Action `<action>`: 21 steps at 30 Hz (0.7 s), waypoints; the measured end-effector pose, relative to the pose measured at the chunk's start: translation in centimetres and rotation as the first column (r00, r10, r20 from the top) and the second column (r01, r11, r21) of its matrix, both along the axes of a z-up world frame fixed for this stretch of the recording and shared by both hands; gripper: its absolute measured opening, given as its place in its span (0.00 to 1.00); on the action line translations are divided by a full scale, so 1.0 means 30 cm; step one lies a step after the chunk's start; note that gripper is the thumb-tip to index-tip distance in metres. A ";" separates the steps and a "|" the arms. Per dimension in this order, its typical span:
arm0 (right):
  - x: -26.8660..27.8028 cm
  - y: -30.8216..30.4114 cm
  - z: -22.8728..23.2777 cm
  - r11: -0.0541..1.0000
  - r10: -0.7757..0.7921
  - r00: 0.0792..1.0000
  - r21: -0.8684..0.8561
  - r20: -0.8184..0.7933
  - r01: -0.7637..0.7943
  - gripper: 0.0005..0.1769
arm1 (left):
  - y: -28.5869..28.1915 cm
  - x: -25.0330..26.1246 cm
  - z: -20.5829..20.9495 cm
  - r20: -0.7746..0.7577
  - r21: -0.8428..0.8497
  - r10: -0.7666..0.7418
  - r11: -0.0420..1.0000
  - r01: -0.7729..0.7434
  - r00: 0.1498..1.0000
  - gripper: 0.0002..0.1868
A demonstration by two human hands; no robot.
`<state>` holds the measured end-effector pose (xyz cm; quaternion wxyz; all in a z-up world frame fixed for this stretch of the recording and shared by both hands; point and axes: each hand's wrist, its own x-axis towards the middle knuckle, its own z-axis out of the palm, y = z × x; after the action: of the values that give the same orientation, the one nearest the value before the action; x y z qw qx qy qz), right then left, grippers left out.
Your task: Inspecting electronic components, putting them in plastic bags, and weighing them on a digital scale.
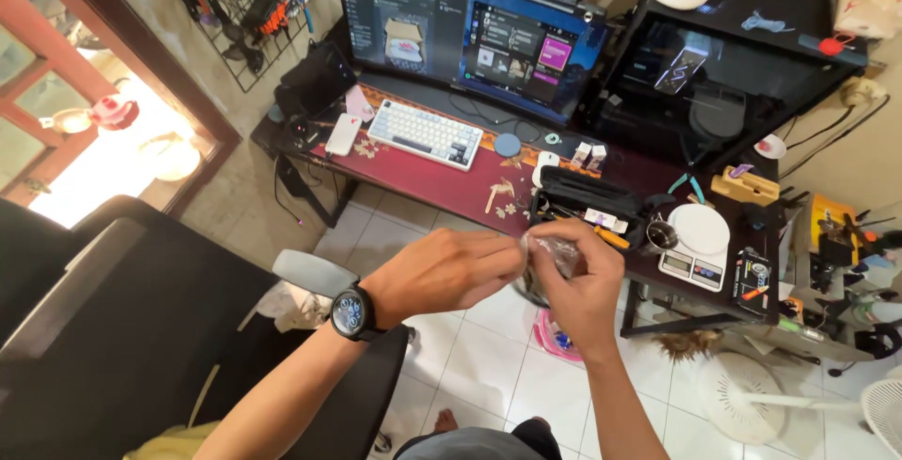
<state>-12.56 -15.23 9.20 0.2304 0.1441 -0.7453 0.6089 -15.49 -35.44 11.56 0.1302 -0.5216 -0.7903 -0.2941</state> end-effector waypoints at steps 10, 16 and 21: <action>-0.032 0.016 -0.025 0.925 0.296 0.938 -0.299 0.178 -0.235 0.10 | -0.048 -0.038 0.037 0.107 0.136 -0.077 0.989 0.062 0.991 0.10; -0.020 -0.002 -0.029 0.983 0.178 0.978 -0.062 0.104 -0.172 0.09 | -0.070 -0.047 0.039 0.104 0.048 -0.056 0.998 0.051 0.993 0.08; -0.016 -0.061 0.009 0.995 -0.005 0.952 -0.090 0.305 0.034 0.15 | -0.080 -0.048 0.026 0.100 0.114 -0.043 0.993 0.032 0.994 0.11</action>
<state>-13.04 -17.06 9.47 0.1256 0.0302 -0.7437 0.6559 -16.93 -37.83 12.32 0.1131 -0.5123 -0.7682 -0.3670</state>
